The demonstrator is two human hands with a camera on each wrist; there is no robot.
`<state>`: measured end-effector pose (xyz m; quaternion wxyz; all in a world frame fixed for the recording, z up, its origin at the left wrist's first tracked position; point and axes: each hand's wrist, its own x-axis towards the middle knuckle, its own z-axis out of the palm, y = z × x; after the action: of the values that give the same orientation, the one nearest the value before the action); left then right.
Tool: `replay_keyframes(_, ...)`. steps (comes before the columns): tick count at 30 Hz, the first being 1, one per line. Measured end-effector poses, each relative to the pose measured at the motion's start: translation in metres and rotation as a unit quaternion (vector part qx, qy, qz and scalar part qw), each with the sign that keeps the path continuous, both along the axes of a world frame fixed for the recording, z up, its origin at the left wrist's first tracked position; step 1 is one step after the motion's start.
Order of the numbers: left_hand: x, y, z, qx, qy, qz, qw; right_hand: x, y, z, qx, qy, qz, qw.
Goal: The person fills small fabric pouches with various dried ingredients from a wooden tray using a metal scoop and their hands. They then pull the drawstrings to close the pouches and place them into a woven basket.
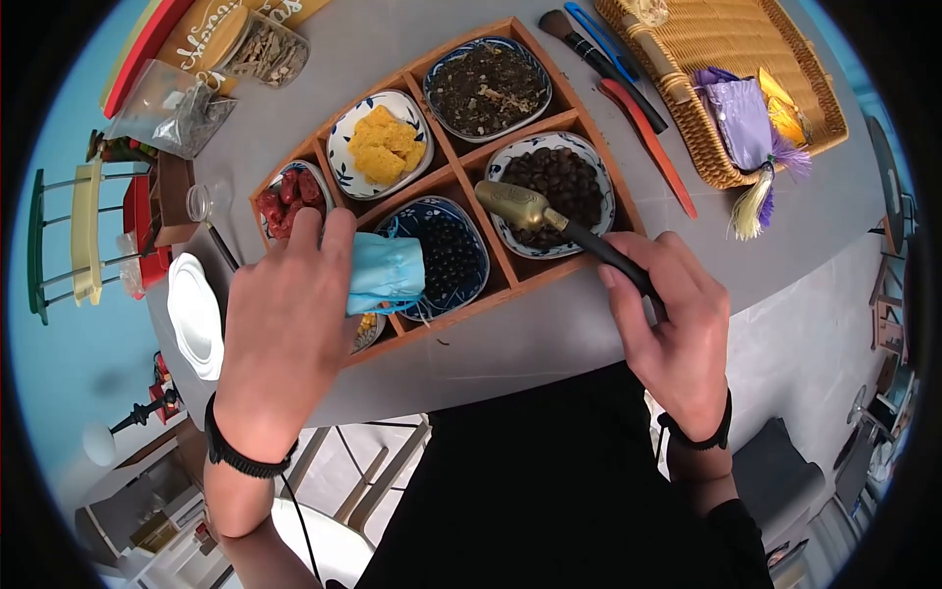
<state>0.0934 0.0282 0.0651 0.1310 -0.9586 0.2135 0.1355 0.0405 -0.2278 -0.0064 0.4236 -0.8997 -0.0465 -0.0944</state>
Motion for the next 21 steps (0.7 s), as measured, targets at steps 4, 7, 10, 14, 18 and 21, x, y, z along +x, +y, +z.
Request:
replay_keyframes(4,-0.003,0.003,0.001,-0.028,0.007,0.017,0.999,-0.002,0.001,-0.001,0.013,0.006,0.011,1.0)
replay_keyframes(7,-0.003,0.008,0.003,-0.038,-0.011,0.048,0.998,-0.004,0.003,-0.001,0.026,0.015,0.018,0.999)
replay_keyframes(10,-0.002,0.013,-0.001,-0.052,0.039,0.066,0.996,-0.003,0.004,0.0,0.028,0.019,0.032,0.999)
replay_keyframes(14,-0.004,0.031,-0.01,-0.22,0.082,0.153,0.96,-0.002,0.004,0.001,0.022,0.012,0.056,0.998)
replay_keyframes(18,-0.013,0.066,-0.026,-0.423,0.14,0.195,0.874,-0.001,0.006,0.009,0.045,-0.012,0.073,0.996)
replay_keyframes(21,-0.022,0.078,-0.034,-0.473,0.184,0.175,0.844,-0.004,0.006,0.016,0.084,-0.021,0.081,0.993)
